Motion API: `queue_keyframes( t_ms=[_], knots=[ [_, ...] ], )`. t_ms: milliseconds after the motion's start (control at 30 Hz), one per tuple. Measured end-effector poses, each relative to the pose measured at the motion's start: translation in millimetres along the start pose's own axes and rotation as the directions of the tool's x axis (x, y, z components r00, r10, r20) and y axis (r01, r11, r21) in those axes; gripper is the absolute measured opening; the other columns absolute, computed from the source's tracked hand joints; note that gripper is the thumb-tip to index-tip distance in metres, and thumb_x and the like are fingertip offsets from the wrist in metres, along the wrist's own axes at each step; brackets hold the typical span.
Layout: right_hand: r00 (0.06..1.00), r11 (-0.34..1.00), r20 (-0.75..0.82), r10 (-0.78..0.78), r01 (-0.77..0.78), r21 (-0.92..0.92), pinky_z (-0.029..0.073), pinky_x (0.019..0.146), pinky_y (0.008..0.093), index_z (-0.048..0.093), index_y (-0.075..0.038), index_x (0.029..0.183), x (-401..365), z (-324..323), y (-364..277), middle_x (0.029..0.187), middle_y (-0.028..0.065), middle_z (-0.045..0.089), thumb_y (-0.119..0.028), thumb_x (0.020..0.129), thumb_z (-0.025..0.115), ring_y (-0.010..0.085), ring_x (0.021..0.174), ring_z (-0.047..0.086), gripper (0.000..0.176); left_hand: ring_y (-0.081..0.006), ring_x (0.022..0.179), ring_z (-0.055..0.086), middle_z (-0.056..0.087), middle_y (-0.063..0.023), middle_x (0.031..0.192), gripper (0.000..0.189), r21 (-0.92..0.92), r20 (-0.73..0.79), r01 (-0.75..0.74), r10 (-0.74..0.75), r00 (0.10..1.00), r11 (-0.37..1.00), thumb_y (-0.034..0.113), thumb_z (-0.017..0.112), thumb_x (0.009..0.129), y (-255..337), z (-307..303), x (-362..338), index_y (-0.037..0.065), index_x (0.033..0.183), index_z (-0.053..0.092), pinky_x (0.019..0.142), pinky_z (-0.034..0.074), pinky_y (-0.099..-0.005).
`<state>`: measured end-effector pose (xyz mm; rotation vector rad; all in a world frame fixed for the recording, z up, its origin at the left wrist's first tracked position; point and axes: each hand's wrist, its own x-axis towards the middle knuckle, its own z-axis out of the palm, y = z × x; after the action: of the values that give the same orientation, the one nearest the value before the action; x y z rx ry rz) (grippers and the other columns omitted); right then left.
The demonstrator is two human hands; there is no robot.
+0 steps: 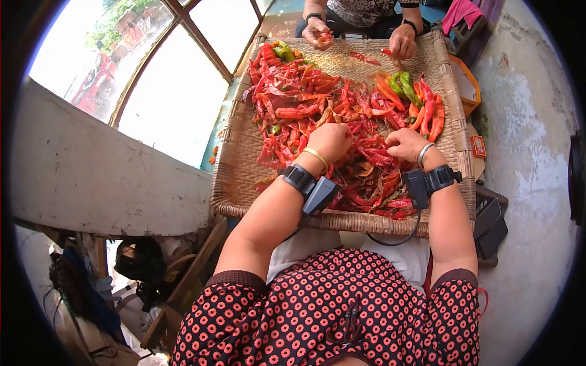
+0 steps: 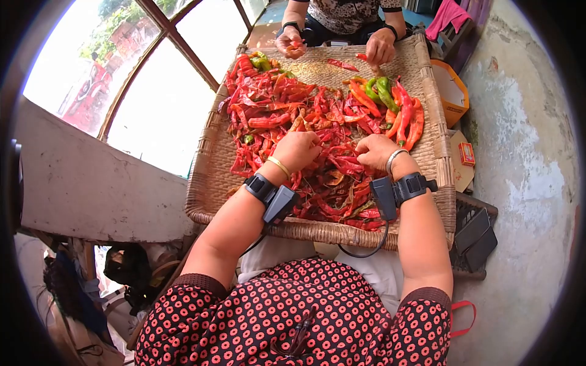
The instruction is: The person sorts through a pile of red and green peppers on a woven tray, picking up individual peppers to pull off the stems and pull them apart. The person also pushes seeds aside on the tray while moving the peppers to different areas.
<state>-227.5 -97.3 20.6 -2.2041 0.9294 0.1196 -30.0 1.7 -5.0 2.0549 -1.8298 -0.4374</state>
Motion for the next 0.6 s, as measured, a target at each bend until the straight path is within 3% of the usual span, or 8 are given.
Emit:
queue_keyframes(
  t_ms=[133, 267, 333, 400, 467, 533, 567, 600],
  knots=[
    [0.973, 0.912, 0.214, 0.085, -0.163, 0.378, 0.045, 0.045, 0.0220, 0.060, -0.003, 0.087, -14, -18, -9, 0.067, 0.0028, 0.059, -0.015, 0.076, 0.055, 0.0082, 0.050, 0.055, 0.016, -0.0199, 0.061, 0.060, 0.062, -0.0097, 0.067, 0.021, -0.261, -0.037, -0.029, 0.020, 0.999, 0.965, 0.020, 0.061, 0.074, -5, -7, 3, 0.002, 0.085, 0.061, 0.057, 0.047, -0.0314],
    [0.983, 0.631, 0.119, -0.138, -0.005, 0.776, 0.045, 0.042, 0.0195, 0.060, -0.004, 0.088, -10, -14, 2, 0.066, 0.0023, 0.059, -0.015, 0.079, 0.053, 0.0073, 0.049, 0.056, 0.016, -0.0073, 0.055, 0.053, 0.058, -0.0026, 0.061, 0.018, -0.596, 0.072, 0.135, -0.116, 0.991, 0.792, 0.017, 0.061, 0.076, 1, -21, 0, 0.001, 0.084, 0.061, 0.051, 0.044, -0.0232],
    [0.973, 0.680, 0.169, -0.154, -0.019, 0.733, 0.044, 0.042, 0.0193, 0.060, -0.003, 0.088, -11, -16, -3, 0.065, 0.0019, 0.059, -0.018, 0.079, 0.055, 0.0078, 0.049, 0.057, 0.017, -0.0068, 0.054, 0.052, 0.056, -0.0020, 0.060, 0.017, -0.620, 0.074, 0.137, -0.116, 0.991, 0.773, 0.017, 0.061, 0.077, -1, -20, -1, 0.001, 0.083, 0.061, 0.050, 0.043, -0.0223],
    [0.930, 0.919, 0.356, 0.094, -0.219, 0.329, 0.044, 0.042, 0.0193, 0.059, -0.002, 0.086, -14, -14, -15, 0.064, 0.0009, 0.058, -0.020, 0.080, 0.056, 0.0084, 0.048, 0.057, 0.019, -0.0070, 0.054, 0.052, 0.057, -0.0022, 0.060, 0.018, -0.476, 0.029, 0.073, -0.067, 0.997, 0.876, 0.017, 0.061, 0.077, -5, -18, 0, 0.001, 0.083, 0.061, 0.050, 0.043, -0.0227],
    [0.916, 0.943, 0.386, 0.107, -0.217, 0.254, 0.045, 0.043, 0.0196, 0.059, -0.002, 0.087, -12, -13, -17, 0.062, -0.0002, 0.058, -0.019, 0.080, 0.057, 0.0082, 0.047, 0.056, 0.018, -0.0071, 0.054, 0.053, 0.057, -0.0022, 0.060, 0.018, -0.462, 0.014, 0.069, -0.071, 0.997, 0.884, 0.017, 0.061, 0.077, -10, -12, 2, 0.001, 0.083, 0.061, 0.050, 0.043, -0.0228],
    [0.988, 0.798, 0.148, -0.045, -0.054, 0.600, 0.046, 0.043, 0.0195, 0.056, -0.002, 0.095, -6, -12, -8, 0.071, 0.0025, 0.060, -0.020, 0.082, 0.056, 0.0078, 0.051, 0.057, 0.022, -0.0071, 0.054, 0.053, 0.057, -0.0022, 0.060, 0.018, -0.447, 0.000, 0.066, -0.074, 0.997, 0.892, 0.018, 0.061, 0.076, -9, -11, 3, 0.001, 0.083, 0.061, 0.050, 0.043, -0.0229],
    [0.988, 0.478, -0.129, -0.080, 0.151, 0.865, 0.047, 0.045, 0.0201, 0.053, 0.000, 0.101, -1, -9, -5, 0.076, 0.0028, 0.060, -0.023, 0.083, 0.057, 0.0087, 0.056, 0.059, 0.029, -0.0071, 0.054, 0.053, 0.057, -0.0022, 0.060, 0.018, -0.457, -0.018, 0.054, -0.070, 0.997, 0.888, 0.017, 0.061, 0.077, -9, -11, 3, 0.001, 0.083, 0.061, 0.050, 0.043, -0.0227],
    [0.947, 0.337, -0.320, -0.002, 0.302, 0.892, 0.047, 0.045, 0.0188, 0.051, 0.001, 0.106, -7, -16, -22, 0.076, 0.0027, 0.059, -0.024, 0.084, 0.056, 0.0083, 0.059, 0.058, 0.033, -0.0071, 0.055, 0.053, 0.057, -0.0022, 0.060, 0.018, -0.466, -0.037, 0.041, -0.066, 0.997, 0.884, 0.017, 0.060, 0.077, -8, -11, 3, 0.000, 0.083, 0.061, 0.050, 0.043, -0.0224]
  ],
)
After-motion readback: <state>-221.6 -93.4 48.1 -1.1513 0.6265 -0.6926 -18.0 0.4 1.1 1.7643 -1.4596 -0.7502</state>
